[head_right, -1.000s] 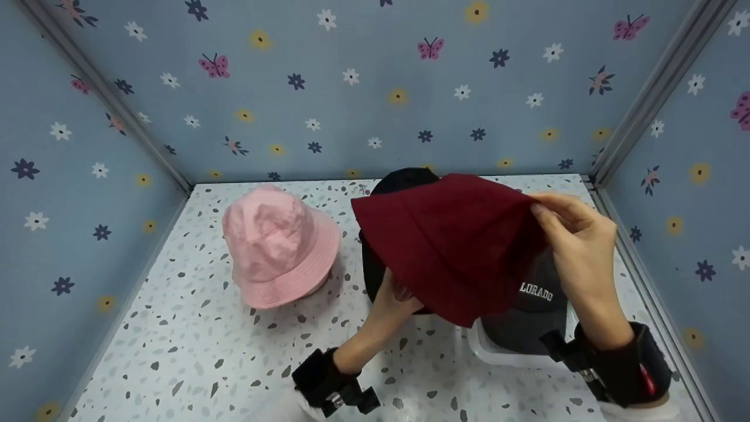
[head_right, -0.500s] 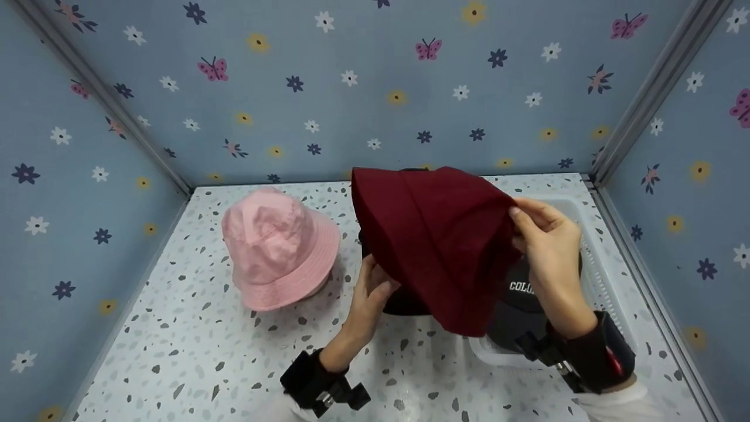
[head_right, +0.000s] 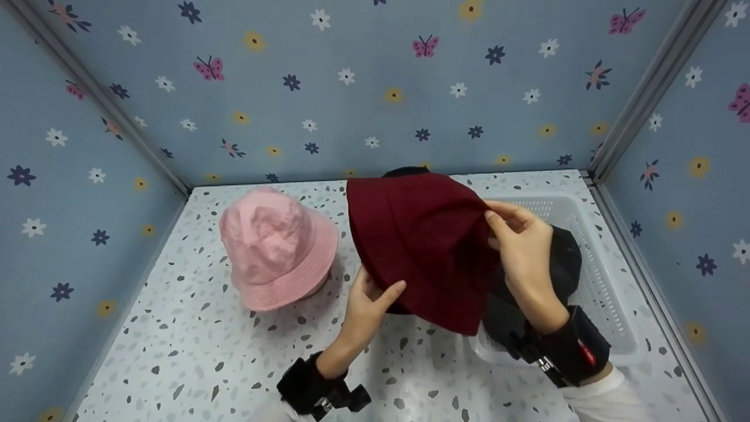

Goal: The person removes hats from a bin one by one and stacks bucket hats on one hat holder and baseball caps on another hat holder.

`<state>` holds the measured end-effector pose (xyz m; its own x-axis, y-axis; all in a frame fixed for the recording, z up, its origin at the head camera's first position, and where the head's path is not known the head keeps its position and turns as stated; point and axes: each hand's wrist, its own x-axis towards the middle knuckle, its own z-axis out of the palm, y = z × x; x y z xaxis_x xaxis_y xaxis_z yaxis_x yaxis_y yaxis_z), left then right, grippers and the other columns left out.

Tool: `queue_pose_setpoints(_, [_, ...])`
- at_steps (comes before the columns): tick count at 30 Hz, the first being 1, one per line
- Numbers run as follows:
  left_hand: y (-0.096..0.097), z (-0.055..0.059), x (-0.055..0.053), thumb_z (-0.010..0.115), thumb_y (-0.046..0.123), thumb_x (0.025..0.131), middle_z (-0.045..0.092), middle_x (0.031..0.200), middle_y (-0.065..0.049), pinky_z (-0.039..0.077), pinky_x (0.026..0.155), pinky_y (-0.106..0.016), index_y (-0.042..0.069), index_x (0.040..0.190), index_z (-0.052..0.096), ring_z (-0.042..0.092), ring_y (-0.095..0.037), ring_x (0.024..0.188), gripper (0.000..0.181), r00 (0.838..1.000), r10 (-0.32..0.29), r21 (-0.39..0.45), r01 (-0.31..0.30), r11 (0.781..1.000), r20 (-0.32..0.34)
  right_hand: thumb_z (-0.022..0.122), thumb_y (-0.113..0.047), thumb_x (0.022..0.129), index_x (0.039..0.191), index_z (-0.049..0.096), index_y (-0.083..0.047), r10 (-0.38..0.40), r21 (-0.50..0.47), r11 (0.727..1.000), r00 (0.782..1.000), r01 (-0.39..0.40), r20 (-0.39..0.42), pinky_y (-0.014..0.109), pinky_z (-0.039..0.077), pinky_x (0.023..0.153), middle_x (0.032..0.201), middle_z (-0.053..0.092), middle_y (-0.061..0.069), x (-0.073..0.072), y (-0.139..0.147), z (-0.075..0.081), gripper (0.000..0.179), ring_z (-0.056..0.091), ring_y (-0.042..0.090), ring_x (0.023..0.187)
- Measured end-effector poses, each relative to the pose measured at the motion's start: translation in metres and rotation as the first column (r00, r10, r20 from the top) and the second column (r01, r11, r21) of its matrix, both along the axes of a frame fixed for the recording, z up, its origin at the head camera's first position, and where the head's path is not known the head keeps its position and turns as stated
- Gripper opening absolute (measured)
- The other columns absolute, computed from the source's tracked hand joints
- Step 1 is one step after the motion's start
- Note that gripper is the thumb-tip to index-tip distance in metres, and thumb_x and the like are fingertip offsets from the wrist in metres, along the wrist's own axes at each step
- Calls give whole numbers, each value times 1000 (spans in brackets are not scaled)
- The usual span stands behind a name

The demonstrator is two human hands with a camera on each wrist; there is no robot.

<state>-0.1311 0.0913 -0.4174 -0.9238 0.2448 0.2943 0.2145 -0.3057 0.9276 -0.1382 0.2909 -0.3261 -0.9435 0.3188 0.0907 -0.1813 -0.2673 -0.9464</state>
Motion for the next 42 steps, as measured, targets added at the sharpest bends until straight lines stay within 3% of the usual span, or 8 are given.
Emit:
queue_pose_setpoints(8, [-12, 25, 3, 59, -3, 80, 59, 83, -19, 51, 61, -26, -9, 96, 53, 57, -10, 69, 18, 982, 172, -92, -179, 980, -76, 63, 0, 78, 90, 67, 0, 37, 2, 999, 999, -37, -31, 19, 50, 53, 79, 66, 4, -5, -8, -4, 12, 60, 9, 69])
queue_pose_setpoints(14, [-20, 21, -3, 61, -4, 78, 60, 79, -19, 50, 58, -25, -9, 92, 55, 56, -9, 65, 16, 976, 213, -67, -216, 974, -45, 62, -2, 80, 97, 65, 1, 2, 170, 985, 997, 11, -77, 16, 49, 62, 85, 66, 1, -8, -18, -6, 17, 61, 8, 76])
queue_pose_setpoints(20, [-31, 18, -9, 63, 3, 79, 62, 81, -16, 51, 59, -26, -8, 94, 56, 58, -10, 66, 19, 968, 249, -51, -251, 967, -34, 57, -2, 84, 112, 57, 3, -50, 597, 786, 980, 159, -194, 13, 44, 78, 103, 60, -4, -6, -31, -6, 29, 56, 5, 94])
queue_pose_setpoints(22, [-35, 21, -9, 63, 4, 79, 62, 80, -16, 50, 57, -25, -7, 93, 56, 58, -9, 65, 19, 960, 277, -54, -279, 959, -45, 57, 3, 82, 112, 57, 3, -34, 665, 716, 962, 214, -272, 14, 42, 82, 107, 58, 1, -4, -38, -6, 30, 53, 6, 98])
queue_pose_setpoints(27, [-46, 29, -11, 63, 2, 79, 60, 74, -14, 46, 51, -22, -8, 90, 56, 52, -7, 58, 17, 934, 349, -43, -353, 935, -76, 61, 12, 76, 106, 62, 0, 80, 730, 623, 906, 280, -416, 18, 38, 87, 109, 58, 12, 4, -57, -4, 33, 51, 9, 102])
queue_pose_setpoints(32, [-55, 34, -10, 63, 2, 79, 59, 76, -14, 48, 52, -23, -8, 91, 55, 53, -8, 59, 18, 913, 401, -32, -404, 914, -74, 62, 17, 71, 102, 62, 3, 264, 730, 644, 830, 228, -492, 21, 40, 87, 106, 59, 15, 13, -79, -5, 34, 53, 17, 100])
queue_pose_setpoints(37, [-63, 38, -11, 61, 3, 81, 59, 85, -16, 52, 61, -29, -9, 100, 53, 59, -14, 71, 23, 918, 395, 16, -395, 919, -29, 62, 9, 76, 100, 62, 5, 412, 726, 670, 736, 156, -538, 21, 44, 83, 101, 60, 16, 17, -101, -7, 25, 57, 19, 95])
queue_pose_setpoints(42, [-70, 40, -12, 61, 3, 81, 59, 89, -17, 52, 65, -32, -10, 104, 52, 61, -17, 75, 28, 907, 422, 40, -422, 906, 11, 61, 1, 80, 104, 62, 1, 478, 775, 622, 728, 114, -492, 20, 43, 86, 105, 59, 13, 18, -119, -13, 24, 55, 20, 100])
